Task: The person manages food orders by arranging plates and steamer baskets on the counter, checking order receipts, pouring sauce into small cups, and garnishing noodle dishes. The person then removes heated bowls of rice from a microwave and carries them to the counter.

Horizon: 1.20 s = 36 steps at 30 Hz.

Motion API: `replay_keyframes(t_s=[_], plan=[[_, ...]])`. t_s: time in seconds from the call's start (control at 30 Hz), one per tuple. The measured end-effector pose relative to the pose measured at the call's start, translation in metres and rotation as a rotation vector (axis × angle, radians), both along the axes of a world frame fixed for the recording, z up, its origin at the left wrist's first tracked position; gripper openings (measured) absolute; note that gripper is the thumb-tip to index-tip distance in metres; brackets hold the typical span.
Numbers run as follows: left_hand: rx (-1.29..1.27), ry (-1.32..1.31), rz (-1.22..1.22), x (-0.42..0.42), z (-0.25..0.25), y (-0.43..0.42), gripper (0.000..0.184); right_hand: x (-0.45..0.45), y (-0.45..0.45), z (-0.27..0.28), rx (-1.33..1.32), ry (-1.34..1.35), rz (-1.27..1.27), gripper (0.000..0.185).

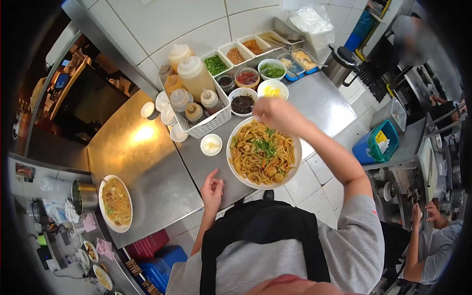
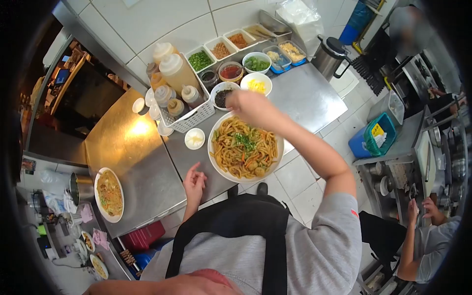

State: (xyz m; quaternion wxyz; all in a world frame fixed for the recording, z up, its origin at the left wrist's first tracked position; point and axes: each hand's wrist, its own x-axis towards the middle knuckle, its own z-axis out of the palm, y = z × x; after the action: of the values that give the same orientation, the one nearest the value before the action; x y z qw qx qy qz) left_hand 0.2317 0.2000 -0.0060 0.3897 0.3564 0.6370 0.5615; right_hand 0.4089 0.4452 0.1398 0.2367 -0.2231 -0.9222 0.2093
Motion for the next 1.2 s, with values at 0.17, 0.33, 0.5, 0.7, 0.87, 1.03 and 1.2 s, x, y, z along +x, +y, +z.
replay_keyframes(t_s=[0.17,0.33,0.5,0.7,0.87,1.03,1.2], plan=[[0.030,0.016,-0.131,-0.009,-0.012,-0.004,0.040,-0.098,0.163,-0.019,0.101,0.136,-0.251,0.014],[0.184,-0.113,-0.262,-0.023,-0.030,0.003,0.043,-0.160,0.220,-0.054,-0.014,-0.177,-0.496,0.016],[0.129,-0.139,-0.285,-0.030,-0.038,0.014,0.039,-0.199,0.276,-0.104,-0.245,-0.401,-0.529,0.020],[0.083,-0.164,-0.281,-0.036,-0.040,0.016,0.036,-0.191,0.295,-0.143,0.051,-0.412,-0.588,0.030],[0.064,-0.181,-0.277,-0.038,-0.041,0.014,0.033,-0.169,0.251,-0.083,-0.129,-0.767,-0.477,0.038],[0.065,-0.186,-0.255,-0.038,-0.044,0.011,0.030,-0.167,0.251,-0.087,-0.093,-0.763,-0.448,0.038],[0.071,-0.186,-0.250,-0.038,-0.045,0.008,0.028,-0.172,0.258,-0.092,-0.120,-0.744,-0.488,0.033]])
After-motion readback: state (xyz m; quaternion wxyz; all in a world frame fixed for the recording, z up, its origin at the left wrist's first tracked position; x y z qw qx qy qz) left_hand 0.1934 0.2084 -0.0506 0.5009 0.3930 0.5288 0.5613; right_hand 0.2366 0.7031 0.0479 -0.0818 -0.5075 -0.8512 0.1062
